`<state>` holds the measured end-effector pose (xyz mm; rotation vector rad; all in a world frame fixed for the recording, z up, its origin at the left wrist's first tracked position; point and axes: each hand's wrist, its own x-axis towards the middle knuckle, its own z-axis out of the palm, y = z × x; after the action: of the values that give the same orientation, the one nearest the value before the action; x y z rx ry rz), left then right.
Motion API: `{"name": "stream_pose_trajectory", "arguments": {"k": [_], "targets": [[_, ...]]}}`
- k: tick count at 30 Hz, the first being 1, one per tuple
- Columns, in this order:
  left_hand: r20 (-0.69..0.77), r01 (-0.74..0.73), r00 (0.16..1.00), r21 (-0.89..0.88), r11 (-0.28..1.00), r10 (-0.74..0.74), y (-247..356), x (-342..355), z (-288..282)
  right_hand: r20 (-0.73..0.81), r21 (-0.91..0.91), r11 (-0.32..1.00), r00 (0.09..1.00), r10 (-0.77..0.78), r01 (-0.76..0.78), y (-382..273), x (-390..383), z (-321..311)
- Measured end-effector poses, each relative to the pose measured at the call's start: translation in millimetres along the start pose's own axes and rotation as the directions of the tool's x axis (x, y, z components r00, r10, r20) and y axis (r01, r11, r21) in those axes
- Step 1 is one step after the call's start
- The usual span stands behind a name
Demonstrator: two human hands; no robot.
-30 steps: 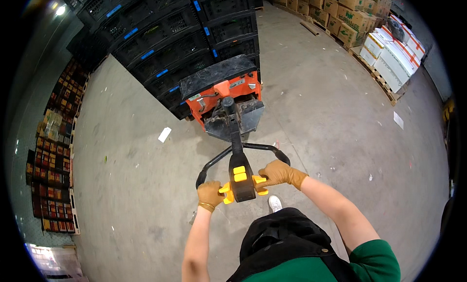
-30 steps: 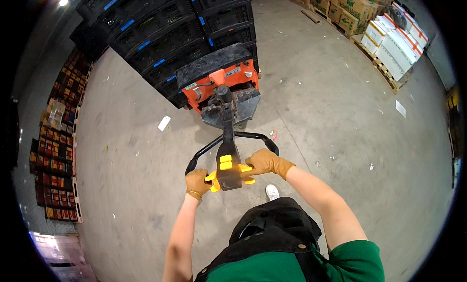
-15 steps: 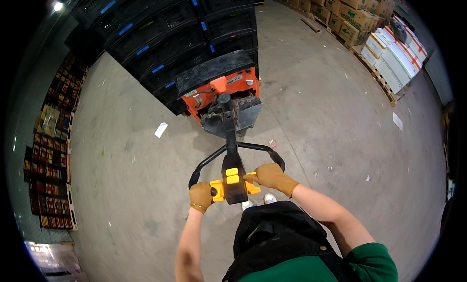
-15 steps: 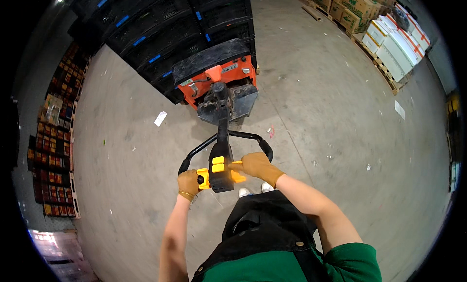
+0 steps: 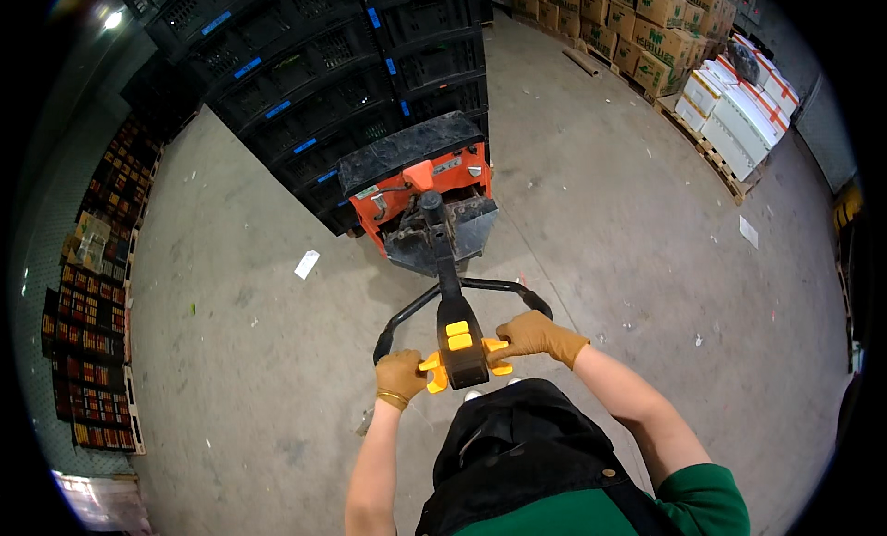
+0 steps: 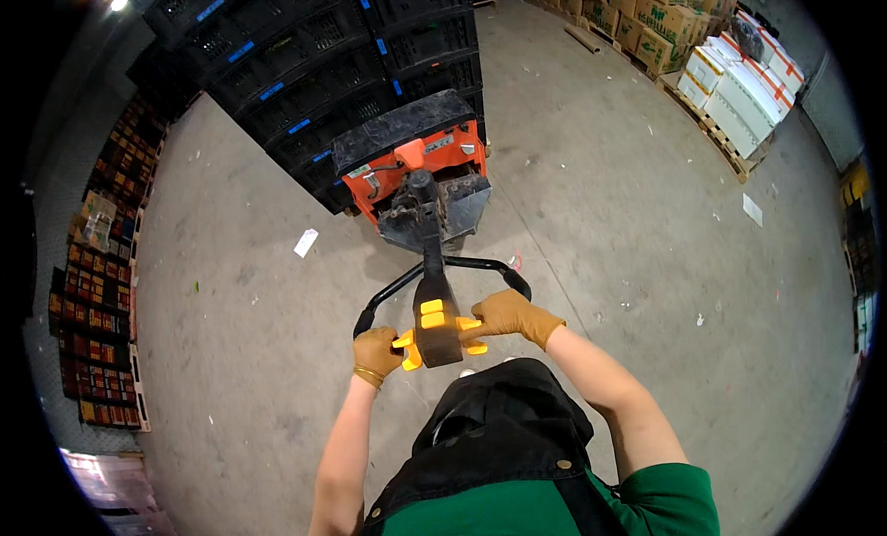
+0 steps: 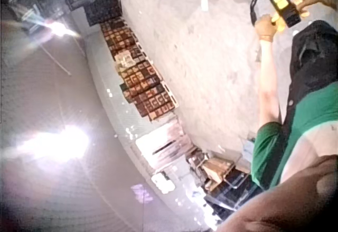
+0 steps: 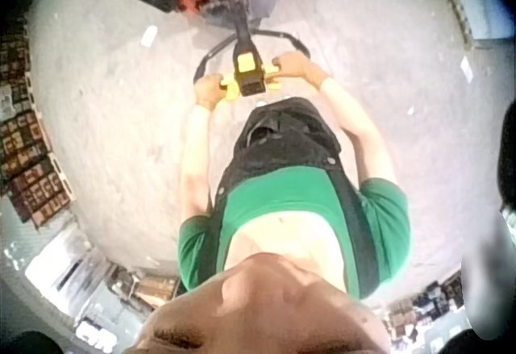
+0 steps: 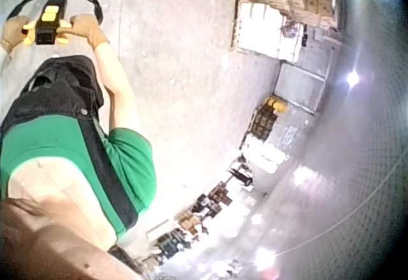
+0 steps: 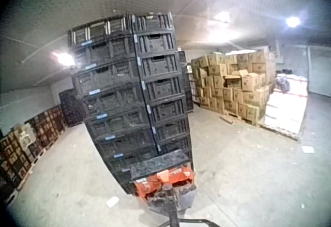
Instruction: The person operates a manual pallet jack to lift and transport a tall stack of black crates across a warehouse floor. They navigate through aisles, pass through a plastic strip curtain, and maneuver around other pallets and boxes before positioning the stack near a wall.
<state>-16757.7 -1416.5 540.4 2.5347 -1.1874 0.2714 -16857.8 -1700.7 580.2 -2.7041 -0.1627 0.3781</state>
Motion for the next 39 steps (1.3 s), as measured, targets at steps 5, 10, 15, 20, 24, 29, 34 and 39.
{"name": "stream_pose_trajectory", "arguments": {"k": [5, 10, 15, 20, 24, 29, 34, 39], "targets": [[0.02, -0.015, 1.0, -0.005, 1.0, 0.015, -5, 7, -1, 0.174, 0.216, 0.975, 0.981, -0.09, 0.051, 4, 10, -20], [-0.006, -0.074, 0.997, -0.028, 0.997, 0.074, -18, 30, -4, 0.412, 0.736, 0.519, 0.896, 0.166, -0.434, 14, 45, -22], [-0.039, -0.13, 0.991, -0.04, 0.991, 0.128, 8, 57, 17, 0.387, 0.595, 0.556, 0.813, 0.435, -0.581, 2, 37, -37], [-0.064, -0.148, 0.987, 0.014, 0.989, 0.149, -46, 66, 27, 0.315, 0.906, 0.232, 0.929, 0.193, -0.355, 32, 131, 32], [-0.03, -0.158, 0.987, -0.117, 0.98, 0.156, -79, 109, 12, -0.045, 0.357, 0.82, 0.868, 0.494, -0.448, 30, 188, -20], [0.115, -0.034, 0.993, -0.051, 0.998, 0.04, -119, 93, 18, 0.002, 0.409, 0.829, 0.908, 0.418, -0.382, 5, 189, -44], [0.152, 0.069, 0.986, -0.006, 0.998, -0.067, -124, 62, 6, 0.014, 0.439, 0.819, 0.915, 0.403, -0.368, -11, 182, -44], [-0.073, -0.054, 0.996, 0.012, 0.998, 0.055, -126, 39, -15, 0.022, 0.452, 0.839, 0.944, 0.329, -0.303, -41, 184, -39]]}}
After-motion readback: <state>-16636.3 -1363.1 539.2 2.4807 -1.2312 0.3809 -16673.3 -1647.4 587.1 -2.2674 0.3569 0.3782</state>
